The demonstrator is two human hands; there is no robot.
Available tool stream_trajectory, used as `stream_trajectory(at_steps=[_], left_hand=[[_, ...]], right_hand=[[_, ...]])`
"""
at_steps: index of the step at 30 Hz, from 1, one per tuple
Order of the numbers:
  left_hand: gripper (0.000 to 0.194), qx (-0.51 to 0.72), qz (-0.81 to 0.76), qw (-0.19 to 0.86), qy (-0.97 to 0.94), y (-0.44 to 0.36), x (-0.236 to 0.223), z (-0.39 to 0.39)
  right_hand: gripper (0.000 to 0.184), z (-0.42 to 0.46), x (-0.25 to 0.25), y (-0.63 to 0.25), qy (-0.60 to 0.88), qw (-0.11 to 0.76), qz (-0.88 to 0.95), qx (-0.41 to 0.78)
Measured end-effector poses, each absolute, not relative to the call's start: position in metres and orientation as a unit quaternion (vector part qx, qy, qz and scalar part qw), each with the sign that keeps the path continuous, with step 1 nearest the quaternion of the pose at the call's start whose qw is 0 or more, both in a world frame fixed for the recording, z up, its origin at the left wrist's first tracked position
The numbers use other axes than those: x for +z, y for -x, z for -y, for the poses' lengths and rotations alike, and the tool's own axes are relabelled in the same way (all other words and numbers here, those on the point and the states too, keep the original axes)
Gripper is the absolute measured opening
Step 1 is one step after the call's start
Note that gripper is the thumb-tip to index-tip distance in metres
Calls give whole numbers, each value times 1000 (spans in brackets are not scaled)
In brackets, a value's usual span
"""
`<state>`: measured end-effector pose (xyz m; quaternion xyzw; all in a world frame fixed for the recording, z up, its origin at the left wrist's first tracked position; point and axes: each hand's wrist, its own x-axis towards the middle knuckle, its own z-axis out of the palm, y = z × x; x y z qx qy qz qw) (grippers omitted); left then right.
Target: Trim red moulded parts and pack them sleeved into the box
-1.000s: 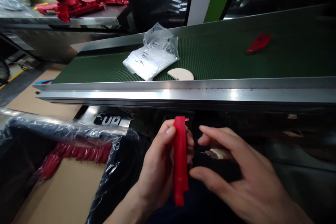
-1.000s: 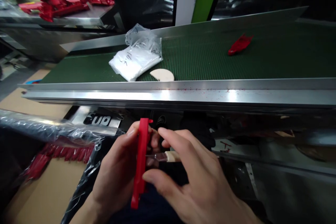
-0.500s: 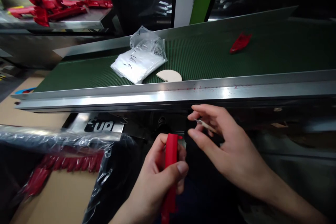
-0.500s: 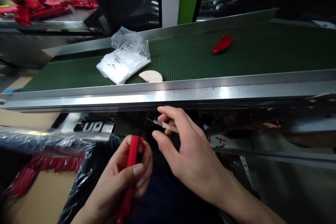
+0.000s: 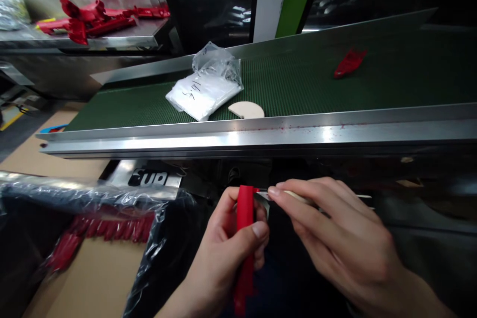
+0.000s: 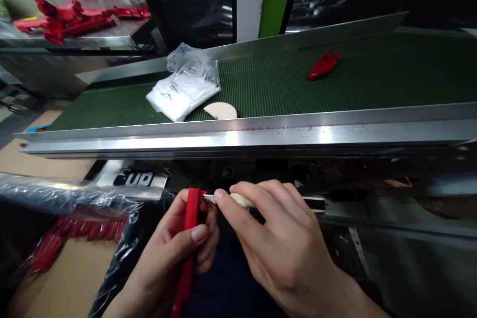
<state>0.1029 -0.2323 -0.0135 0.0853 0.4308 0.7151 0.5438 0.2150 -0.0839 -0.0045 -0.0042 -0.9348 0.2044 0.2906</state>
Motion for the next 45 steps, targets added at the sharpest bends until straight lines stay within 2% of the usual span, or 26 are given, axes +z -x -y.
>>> stream_trajectory(at_steps=[14, 22, 29, 34, 39, 45], left_hand=[[18, 677, -482, 545, -111, -100, -17, 239], [16, 715, -342, 605, -71, -101, -16, 235], [22, 714, -286, 637, -47, -102, -9, 233], [16, 731, -225, 641, -68, -105, -20, 235], [22, 736, -164, 646, -118, -113, -28, 236], [18, 735, -176, 654, -12, -111, -15, 238]], right_hand=[[45, 83, -10, -216, 6, 297, 940, 170], [45, 88, -11, -217, 31, 307, 899, 310], [41, 94, -13, -215, 31, 303, 904, 301], [39, 93, -13, -213, 27, 314, 907, 279], [41, 87, -15, -213, 69, 338, 893, 288], [42, 90, -12, -216, 14, 340, 897, 281]])
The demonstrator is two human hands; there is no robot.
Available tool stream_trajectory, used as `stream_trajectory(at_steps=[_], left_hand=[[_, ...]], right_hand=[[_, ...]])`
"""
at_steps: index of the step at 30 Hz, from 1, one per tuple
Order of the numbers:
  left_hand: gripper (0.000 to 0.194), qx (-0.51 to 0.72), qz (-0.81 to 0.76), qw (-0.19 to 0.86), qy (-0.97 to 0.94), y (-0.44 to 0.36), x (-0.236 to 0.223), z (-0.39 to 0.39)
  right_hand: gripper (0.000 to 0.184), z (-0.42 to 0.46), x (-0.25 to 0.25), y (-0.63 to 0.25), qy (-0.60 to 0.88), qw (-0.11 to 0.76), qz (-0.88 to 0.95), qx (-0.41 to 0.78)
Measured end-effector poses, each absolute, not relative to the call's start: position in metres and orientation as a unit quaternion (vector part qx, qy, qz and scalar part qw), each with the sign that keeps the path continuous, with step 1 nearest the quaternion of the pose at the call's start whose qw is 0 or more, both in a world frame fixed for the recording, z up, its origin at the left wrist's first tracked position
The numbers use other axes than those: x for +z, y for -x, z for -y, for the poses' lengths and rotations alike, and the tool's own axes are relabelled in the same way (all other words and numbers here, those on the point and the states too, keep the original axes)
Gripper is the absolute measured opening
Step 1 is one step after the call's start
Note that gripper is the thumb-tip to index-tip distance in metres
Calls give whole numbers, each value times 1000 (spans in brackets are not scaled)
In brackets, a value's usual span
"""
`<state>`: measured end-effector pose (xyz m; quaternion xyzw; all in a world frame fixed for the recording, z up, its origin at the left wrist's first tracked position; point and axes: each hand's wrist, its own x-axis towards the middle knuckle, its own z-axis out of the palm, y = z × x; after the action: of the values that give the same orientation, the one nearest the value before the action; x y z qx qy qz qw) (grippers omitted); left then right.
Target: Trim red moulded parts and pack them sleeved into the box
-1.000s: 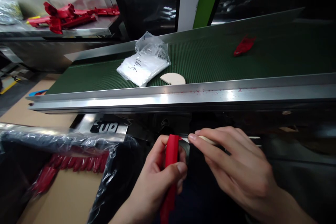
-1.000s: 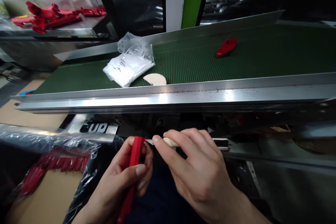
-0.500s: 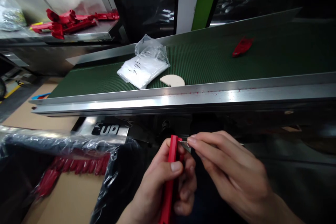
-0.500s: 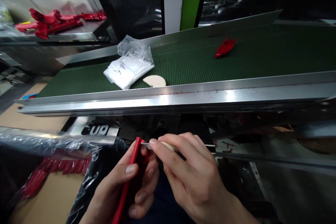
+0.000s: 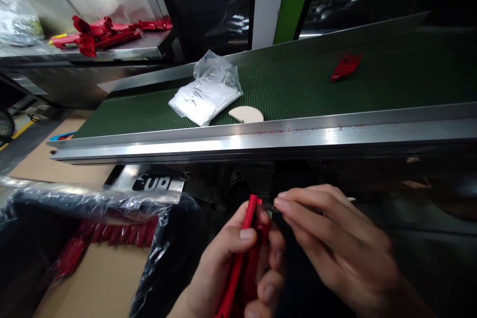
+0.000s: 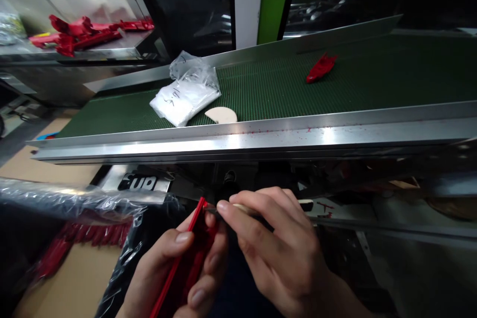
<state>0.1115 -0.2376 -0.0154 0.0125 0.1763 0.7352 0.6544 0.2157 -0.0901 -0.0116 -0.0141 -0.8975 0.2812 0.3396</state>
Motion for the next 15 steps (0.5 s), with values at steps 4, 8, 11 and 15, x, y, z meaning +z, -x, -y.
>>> stream_trajectory(at_steps=[4, 8, 11, 15], left_hand=[[17, 743, -176, 646, -16, -114, -13, 237], [17, 738, -167, 654, -13, -115, -13, 234], [17, 736, -168, 655, -11, -114, -13, 233], [17, 736, -181, 653, -15, -115, -13, 235]], right_hand=[[34, 91, -8, -216, 11, 331, 910, 248], [35, 89, -9, -217, 3, 330, 914, 236], [36, 88, -11, -218, 0, 327, 914, 238], [36, 88, -11, -219, -5, 322, 915, 243]])
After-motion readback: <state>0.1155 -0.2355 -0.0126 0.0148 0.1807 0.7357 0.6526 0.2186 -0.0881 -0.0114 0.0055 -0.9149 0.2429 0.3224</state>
